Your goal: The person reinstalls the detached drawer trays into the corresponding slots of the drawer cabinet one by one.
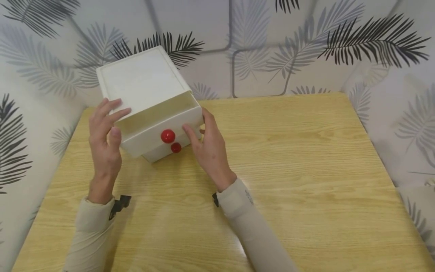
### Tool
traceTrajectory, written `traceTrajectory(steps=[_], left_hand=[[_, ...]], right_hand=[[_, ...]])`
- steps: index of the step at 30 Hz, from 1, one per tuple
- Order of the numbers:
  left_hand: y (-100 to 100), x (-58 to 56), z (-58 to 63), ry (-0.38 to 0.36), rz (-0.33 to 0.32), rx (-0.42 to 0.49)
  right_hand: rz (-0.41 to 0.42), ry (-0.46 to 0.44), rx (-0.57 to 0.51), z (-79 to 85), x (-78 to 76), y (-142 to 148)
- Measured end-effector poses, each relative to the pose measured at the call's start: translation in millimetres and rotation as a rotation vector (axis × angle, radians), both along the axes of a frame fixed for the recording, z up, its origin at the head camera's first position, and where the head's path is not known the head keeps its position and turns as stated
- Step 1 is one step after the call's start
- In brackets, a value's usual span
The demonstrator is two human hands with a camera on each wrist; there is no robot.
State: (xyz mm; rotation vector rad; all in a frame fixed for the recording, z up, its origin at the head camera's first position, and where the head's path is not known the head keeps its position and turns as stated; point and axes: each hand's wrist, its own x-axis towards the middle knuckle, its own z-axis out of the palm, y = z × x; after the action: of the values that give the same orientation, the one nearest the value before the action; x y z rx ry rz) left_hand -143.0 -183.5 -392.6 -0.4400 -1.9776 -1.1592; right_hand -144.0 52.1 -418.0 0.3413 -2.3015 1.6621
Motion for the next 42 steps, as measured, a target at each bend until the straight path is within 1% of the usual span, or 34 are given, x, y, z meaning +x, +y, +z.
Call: traceTrajectory(steps=[5,10,13,17,20,29,36,42], left_hand=[[0,-0.6,-0.1,0.001,0.005,-0.012],[-3,-0.1,-1.3,-0.041,0.022,-0.059],[2,5.0,5.5,-0.058,0.016,-0.063],[13,14.8,20.7,-0.052,-0.003,-0.034],[16,17.5,24.8,-0.053,-0.003,-0.026],[14,16.6,21.9,-0.075,0.019,-0.025],[17,15.8,21.2,-0.048,0.03,-0.011],[17,15.8,21.7,-0.049,0.041,-0.02]], right_hand=[[-0.008,-0.003,-0.001,-0.1,-1.9,0],[-0.008,-0.005,-0.006,-3.6,-3.2,-1],[-0.005,-0.008,-0.002,-6.8,-3.5,0],[-0.002,-0.018,0.007,-9.5,-4.1,1],[0.002,-0.021,0.012,-10.7,-4.2,2],[0.019,-0.026,0.028,-15.1,-1.5,3],[0.037,-0.043,0.043,-14.6,2.9,5],[0.048,-0.05,0.066,-14.3,4.9,3]])
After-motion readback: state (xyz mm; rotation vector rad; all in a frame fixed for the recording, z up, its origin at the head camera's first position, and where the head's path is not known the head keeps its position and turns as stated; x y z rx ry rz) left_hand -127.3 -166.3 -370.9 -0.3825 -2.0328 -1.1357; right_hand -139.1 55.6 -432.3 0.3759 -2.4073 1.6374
